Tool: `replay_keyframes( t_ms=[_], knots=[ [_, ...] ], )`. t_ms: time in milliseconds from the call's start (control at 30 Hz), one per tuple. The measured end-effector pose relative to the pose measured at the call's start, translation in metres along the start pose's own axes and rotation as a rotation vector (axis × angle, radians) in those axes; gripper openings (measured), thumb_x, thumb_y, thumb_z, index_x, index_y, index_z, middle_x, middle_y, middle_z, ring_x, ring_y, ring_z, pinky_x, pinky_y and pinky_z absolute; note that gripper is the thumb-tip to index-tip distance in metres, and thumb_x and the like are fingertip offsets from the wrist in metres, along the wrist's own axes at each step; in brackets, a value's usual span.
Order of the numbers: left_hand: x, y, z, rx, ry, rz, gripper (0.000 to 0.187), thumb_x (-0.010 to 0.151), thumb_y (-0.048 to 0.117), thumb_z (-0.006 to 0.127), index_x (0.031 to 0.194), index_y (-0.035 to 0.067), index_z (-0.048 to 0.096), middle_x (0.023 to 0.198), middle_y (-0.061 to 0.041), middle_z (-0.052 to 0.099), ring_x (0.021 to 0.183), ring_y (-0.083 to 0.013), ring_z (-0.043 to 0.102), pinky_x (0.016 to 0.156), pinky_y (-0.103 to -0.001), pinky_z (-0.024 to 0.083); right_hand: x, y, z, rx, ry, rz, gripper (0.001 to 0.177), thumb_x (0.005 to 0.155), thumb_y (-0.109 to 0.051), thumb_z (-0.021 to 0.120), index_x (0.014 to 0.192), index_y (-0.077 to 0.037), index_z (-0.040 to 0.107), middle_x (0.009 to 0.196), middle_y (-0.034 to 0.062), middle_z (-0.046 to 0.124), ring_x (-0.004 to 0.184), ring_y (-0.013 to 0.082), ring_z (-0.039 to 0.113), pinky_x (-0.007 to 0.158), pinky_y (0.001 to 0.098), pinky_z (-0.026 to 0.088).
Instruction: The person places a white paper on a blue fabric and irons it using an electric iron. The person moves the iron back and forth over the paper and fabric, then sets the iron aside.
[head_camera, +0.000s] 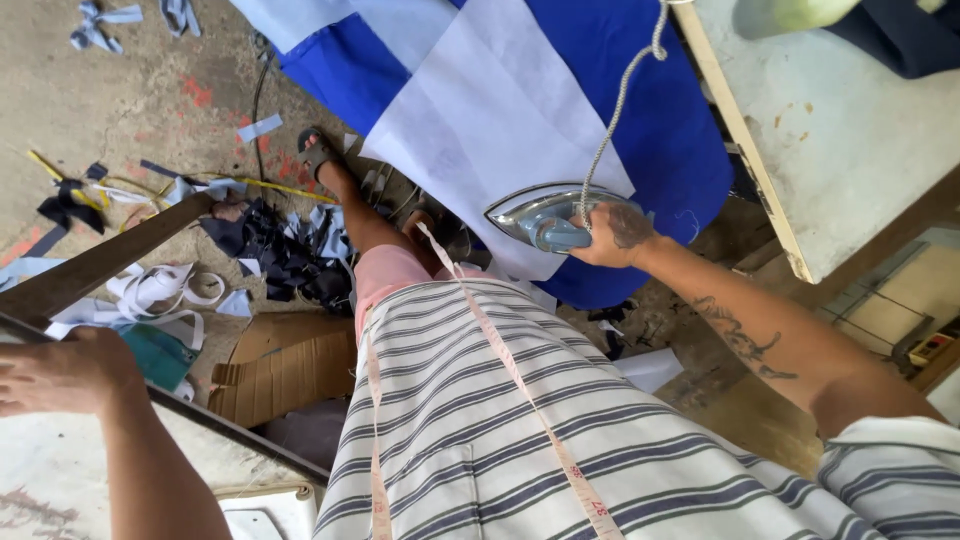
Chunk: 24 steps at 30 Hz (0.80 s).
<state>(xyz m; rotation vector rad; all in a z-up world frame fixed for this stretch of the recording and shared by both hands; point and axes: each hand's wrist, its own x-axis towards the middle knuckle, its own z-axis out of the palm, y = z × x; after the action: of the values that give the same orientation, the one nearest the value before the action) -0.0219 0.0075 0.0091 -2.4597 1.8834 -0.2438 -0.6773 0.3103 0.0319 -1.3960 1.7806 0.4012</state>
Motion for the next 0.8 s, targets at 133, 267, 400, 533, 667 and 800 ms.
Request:
replay_keyframes(
  t_ms=[133, 267, 400, 533, 667, 800],
  knots=[
    [0.001, 0.03, -0.041, 0.0, -0.148, -0.127, 0.075, 0.11, -0.006, 0.09, 0.156, -0.009, 0.032, 0.162, -0.04, 0.037, 0.147, -0.0591, 0.037, 0.118, -0.075, 0.024, 0.006, -0.017, 0.018, 0.156, 0.154, 0.092, 0.042, 0.085, -0.049, 0.077, 0.103, -0.011, 0.081, 0.094, 0.0117, 0.08, 0.087, 0.0342, 0.076, 0.075, 0.0476, 0.062],
    [0.0, 0.031, -0.043, 0.042, -0.222, -0.109, 0.084, 0.12, 0.003, 0.097, 0.159, -0.011, 0.024, 0.164, -0.04, 0.032, 0.147, -0.0587, 0.032, 0.114, -0.072, 0.023, 0.009, -0.043, 0.018, 0.48, 0.32, 0.14, 0.033, 0.084, -0.035, 0.077, 0.099, -0.005, 0.077, 0.095, 0.0132, 0.079, 0.09, 0.0336, 0.074, 0.08, 0.0455, 0.061],
    [0.001, 0.035, -0.044, 0.027, -0.223, -0.125, 0.083, 0.124, 0.007, 0.099, 0.157, -0.01, 0.026, 0.165, -0.041, 0.036, 0.148, -0.0577, 0.032, 0.116, -0.073, 0.021, 0.024, -0.057, 0.013, 0.582, 0.349, 0.365, 0.036, 0.085, -0.038, 0.081, 0.074, -0.01, 0.063, 0.063, 0.0043, 0.058, 0.055, 0.0251, 0.056, 0.052, 0.0452, 0.044],
    [0.006, 0.034, -0.039, 0.05, -0.183, -0.147, 0.085, 0.11, 0.001, 0.096, 0.159, -0.005, 0.026, 0.164, -0.037, 0.032, 0.148, -0.0575, 0.034, 0.118, -0.073, 0.026, 0.039, -0.066, 0.004, 0.766, 0.518, 0.496, 0.031, 0.085, -0.04, 0.079, 0.073, -0.014, 0.067, 0.062, 0.0002, 0.062, 0.055, 0.0219, 0.059, 0.051, 0.0437, 0.045],
    [0.006, 0.028, -0.035, 0.063, -0.195, -0.119, 0.087, 0.115, 0.007, 0.1, 0.158, -0.01, 0.026, 0.165, -0.037, 0.034, 0.148, -0.058, 0.034, 0.118, -0.072, 0.025, 0.034, -0.087, -0.028, 0.961, 0.591, 0.674, 0.026, 0.086, -0.034, 0.079, 0.076, -0.012, 0.07, 0.055, 0.0027, 0.063, 0.044, 0.0216, 0.062, 0.044, 0.0391, 0.05],
    [0.008, 0.008, -0.01, 0.079, -0.113, -0.049, 0.08, 0.111, 0.007, 0.102, 0.151, -0.011, 0.034, 0.155, -0.038, 0.043, 0.137, -0.0581, 0.041, 0.109, -0.072, 0.028, 0.034, -0.069, -0.028, 0.915, 0.658, 0.591, 0.032, 0.088, -0.032, 0.078, 0.066, -0.012, 0.065, 0.053, 0.003, 0.063, 0.043, 0.0206, 0.062, 0.042, 0.0379, 0.048]
  ],
)
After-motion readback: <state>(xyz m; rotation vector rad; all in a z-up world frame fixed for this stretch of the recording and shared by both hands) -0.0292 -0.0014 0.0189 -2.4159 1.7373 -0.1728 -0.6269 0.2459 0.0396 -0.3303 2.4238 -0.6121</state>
